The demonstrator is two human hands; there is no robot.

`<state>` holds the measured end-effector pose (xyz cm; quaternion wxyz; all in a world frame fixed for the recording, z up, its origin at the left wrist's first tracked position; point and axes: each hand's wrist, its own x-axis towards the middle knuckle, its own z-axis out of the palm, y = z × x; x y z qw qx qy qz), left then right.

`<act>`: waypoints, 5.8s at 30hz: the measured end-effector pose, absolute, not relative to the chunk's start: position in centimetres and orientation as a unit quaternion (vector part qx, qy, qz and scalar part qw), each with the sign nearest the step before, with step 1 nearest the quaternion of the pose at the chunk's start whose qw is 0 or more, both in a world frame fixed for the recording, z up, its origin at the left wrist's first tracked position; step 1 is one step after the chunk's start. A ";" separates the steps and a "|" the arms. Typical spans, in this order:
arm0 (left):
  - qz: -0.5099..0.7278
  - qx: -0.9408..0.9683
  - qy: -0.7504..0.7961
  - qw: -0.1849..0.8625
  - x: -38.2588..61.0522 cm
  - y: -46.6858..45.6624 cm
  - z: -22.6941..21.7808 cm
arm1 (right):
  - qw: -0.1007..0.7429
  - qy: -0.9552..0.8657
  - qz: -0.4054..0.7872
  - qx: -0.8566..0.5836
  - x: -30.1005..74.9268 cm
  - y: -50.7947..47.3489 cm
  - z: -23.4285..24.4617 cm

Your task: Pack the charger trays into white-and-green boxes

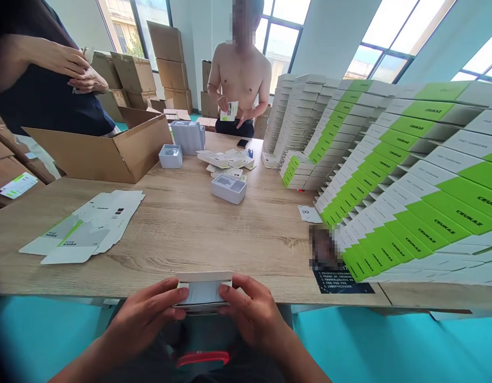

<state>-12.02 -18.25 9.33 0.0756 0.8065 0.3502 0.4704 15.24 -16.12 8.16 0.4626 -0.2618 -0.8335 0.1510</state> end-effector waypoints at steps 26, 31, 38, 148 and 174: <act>0.429 0.820 0.363 0.111 -12.0 -18.2 12.3 | 0.382 -0.862 0.156 -0.295 13.9 -15.2 13.5; 0.439 0.738 0.491 0.147 -10.6 -18.9 13.4 | 0.419 -0.820 0.186 -0.343 12.8 -15.3 14.1; 0.478 0.718 0.486 0.140 -10.0 -18.8 13.6 | 0.440 -0.831 0.153 -0.304 12.7 -15.0 13.6; 0.481 0.831 0.279 0.015 -12.9 -17.0 10.6 | 0.392 -0.879 0.146 -0.229 15.0 -15.0 12.8; 0.415 0.840 0.349 0.014 -9.9 -16.0 14.9 | 0.460 -0.803 0.178 -0.335 16.0 -15.4 16.1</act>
